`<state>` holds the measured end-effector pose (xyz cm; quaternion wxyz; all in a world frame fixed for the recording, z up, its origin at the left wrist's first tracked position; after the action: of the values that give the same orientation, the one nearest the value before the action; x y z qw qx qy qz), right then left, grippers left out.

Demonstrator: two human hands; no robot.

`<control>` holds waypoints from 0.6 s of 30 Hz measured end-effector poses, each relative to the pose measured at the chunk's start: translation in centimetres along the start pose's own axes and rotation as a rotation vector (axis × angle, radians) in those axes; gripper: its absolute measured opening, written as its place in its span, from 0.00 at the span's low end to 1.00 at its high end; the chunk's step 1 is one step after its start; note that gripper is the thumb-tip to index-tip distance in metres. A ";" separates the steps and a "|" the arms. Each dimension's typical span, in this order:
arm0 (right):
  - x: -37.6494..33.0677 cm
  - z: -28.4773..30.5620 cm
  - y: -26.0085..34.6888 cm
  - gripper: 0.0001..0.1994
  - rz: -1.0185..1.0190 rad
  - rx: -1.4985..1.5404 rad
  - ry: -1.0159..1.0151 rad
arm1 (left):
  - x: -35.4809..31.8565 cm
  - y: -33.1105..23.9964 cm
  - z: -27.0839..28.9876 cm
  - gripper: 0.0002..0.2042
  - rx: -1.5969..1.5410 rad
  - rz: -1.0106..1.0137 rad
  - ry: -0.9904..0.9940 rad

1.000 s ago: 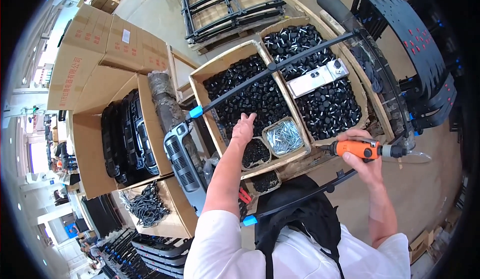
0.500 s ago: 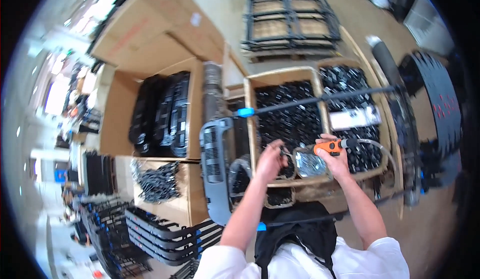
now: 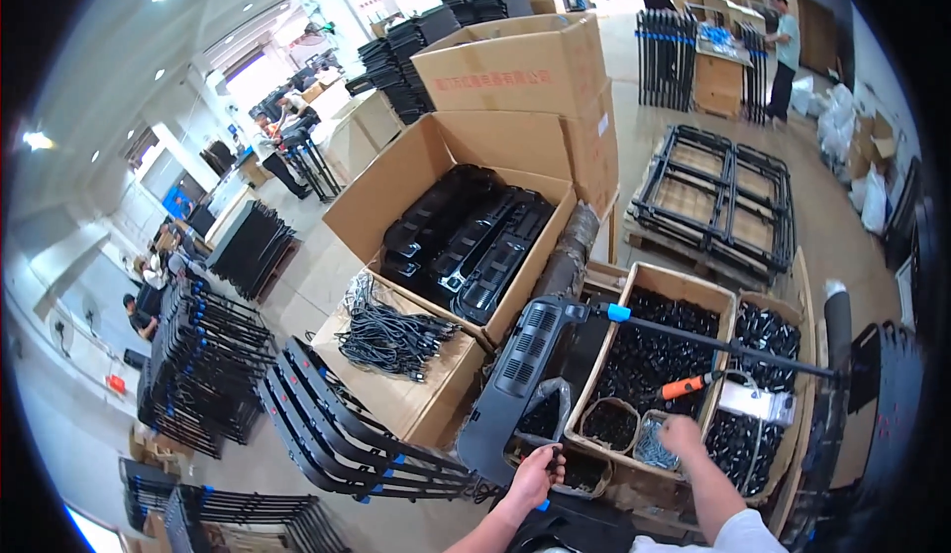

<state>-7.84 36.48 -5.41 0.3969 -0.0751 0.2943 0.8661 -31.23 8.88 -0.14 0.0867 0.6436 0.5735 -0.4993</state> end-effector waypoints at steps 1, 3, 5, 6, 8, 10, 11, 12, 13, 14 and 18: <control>-1.2 -0.7 0.8 0.16 0.005 -0.115 0.038 | 0.5 0.0 0.0 0.16 0.041 0.003 -0.023; -2.7 -3.1 0.9 0.18 0.014 -0.238 0.081 | 1.4 0.6 0.1 0.15 0.144 0.013 -0.013; -1.5 -5.9 -1.7 0.21 0.007 -0.329 0.001 | 2.4 1.4 -0.9 0.15 0.231 0.089 0.057; -0.9 -5.8 -1.9 0.21 0.012 -0.328 -0.002 | 2.7 1.6 -1.1 0.15 0.277 0.127 0.069; 0.0 -5.5 -2.1 0.24 0.050 -0.268 0.134 | 3.3 1.9 -2.0 0.14 0.345 0.176 0.090; -0.2 -5.6 -1.3 0.22 0.041 -0.243 0.112 | 2.9 1.9 -1.4 0.14 0.356 0.184 0.098; -0.2 -5.9 -1.7 0.21 0.039 -0.219 0.159 | 3.3 1.8 -1.8 0.14 0.362 0.172 0.119; -0.2 -6.4 -2.4 0.20 0.042 -0.195 0.210 | 3.5 2.0 -1.6 0.14 0.361 0.202 0.105; -0.4 -6.5 -2.7 0.18 0.081 -0.218 0.173 | 3.6 2.3 -1.5 0.13 0.356 0.231 0.084; -0.6 -6.6 -2.2 0.17 0.123 -0.235 0.140 | 3.6 2.3 -1.3 0.13 0.357 0.222 0.086; -0.4 -7.1 -1.8 0.13 0.138 -0.281 0.112 | 3.3 1.9 -0.8 0.12 0.284 0.226 0.099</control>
<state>-6.99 33.07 -11.83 0.3052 -0.1578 0.1965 0.9183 -29.73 11.01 -3.09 0.0221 0.7335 0.4251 -0.5299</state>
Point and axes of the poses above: each hand's wrist, its own x-axis towards the middle knuckle, its own z-axis out of the back of the hand, y = z × x, the point moved 7 cm from there along x, towards the middle knuckle, and after that the axes turned 11 degrees about z, right-handed, at the moved point
